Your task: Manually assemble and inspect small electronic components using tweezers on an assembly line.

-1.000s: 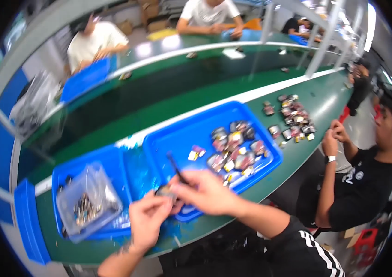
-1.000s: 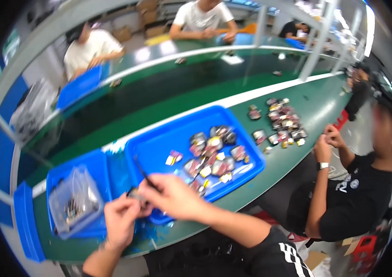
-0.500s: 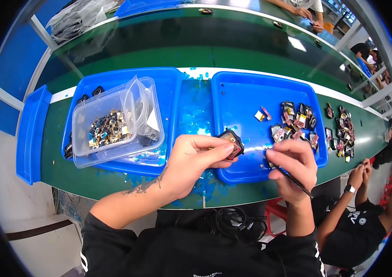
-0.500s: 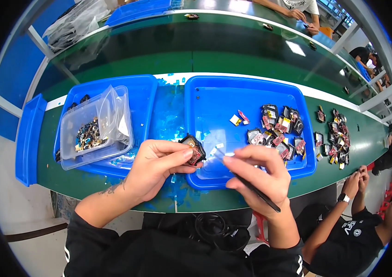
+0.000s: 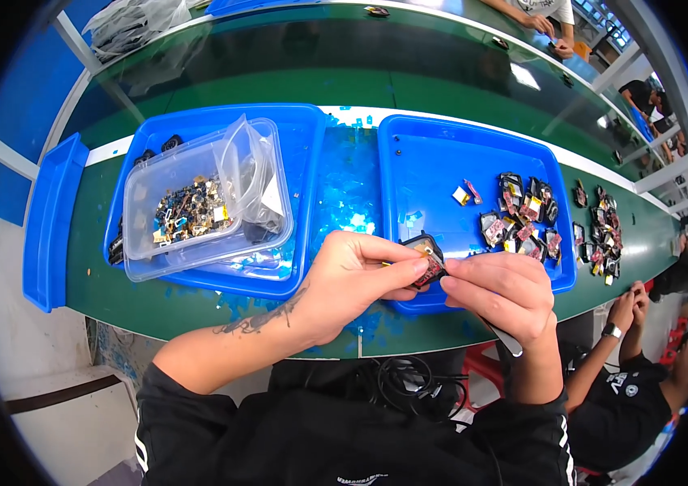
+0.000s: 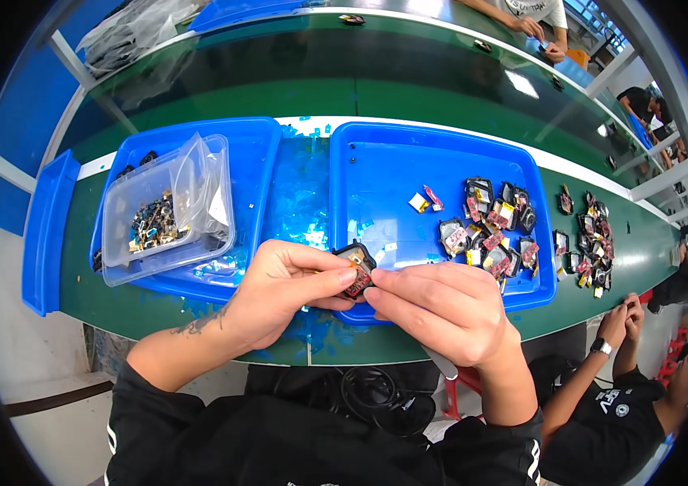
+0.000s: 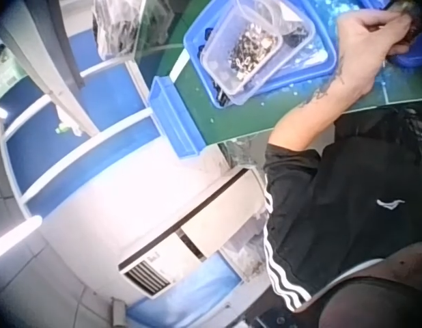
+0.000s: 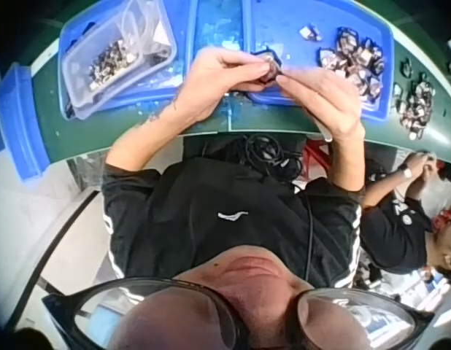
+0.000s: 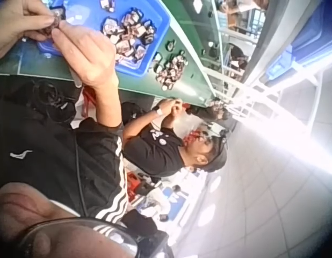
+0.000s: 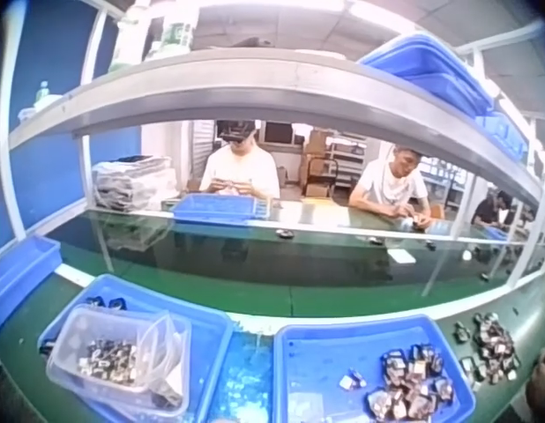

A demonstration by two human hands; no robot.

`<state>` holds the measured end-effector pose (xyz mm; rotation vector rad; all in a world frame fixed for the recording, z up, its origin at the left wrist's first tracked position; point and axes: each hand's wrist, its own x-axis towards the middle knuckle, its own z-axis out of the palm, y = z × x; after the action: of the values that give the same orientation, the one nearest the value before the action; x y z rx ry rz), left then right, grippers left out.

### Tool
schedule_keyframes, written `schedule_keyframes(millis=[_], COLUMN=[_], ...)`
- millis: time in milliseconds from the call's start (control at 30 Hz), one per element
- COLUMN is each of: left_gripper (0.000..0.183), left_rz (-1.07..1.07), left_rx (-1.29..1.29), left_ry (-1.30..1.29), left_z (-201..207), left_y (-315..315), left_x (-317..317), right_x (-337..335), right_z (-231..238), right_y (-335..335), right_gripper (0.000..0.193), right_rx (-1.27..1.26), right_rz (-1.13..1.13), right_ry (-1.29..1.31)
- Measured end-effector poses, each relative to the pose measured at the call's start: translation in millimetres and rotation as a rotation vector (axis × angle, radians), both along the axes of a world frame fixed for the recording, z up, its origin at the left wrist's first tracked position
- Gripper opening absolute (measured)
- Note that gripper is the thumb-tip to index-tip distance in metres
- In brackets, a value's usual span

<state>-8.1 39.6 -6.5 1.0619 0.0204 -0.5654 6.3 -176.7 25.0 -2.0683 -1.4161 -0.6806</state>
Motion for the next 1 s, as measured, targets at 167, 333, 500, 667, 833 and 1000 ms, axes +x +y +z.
schedule_keyframes(millis=[167,333,500,667,833,1000], left_gripper=[0.036,0.056,0.057,0.054,0.054,0.053], left_rz=[0.020,-0.005,0.090,0.074,0.113,0.047], left_rx=[-0.100,-0.157,-0.085,-0.142,-0.221,-0.254], left_ry=[-0.039,-0.193,-0.238,-0.116,-0.210,-0.229], left_z=[1.4,8.0,11.2,6.9,1.2,1.5], left_y=[-2.4,0.6,-0.8,-0.8,-1.8,-1.5], left_x=[-1.0,0.8,2.0,5.2,1.2,2.1], right_x=[-7.7,-8.1,-3.7,-4.5,-9.5,-12.1], right_z=[4.2,5.9,11.3,4.4,1.4,1.7], right_y=[-0.9,11.0,10.8,12.2,13.7,10.5], right_gripper=[0.028,0.013,0.015,0.017,0.014,0.015], right_rx=[0.077,0.577,0.630,0.702,0.710,0.695], right_rz=[-0.135,-0.325,-0.342,-0.315,-0.232,-0.212], right_ry=[0.149,0.896,1.094,1.131,1.056,1.002])
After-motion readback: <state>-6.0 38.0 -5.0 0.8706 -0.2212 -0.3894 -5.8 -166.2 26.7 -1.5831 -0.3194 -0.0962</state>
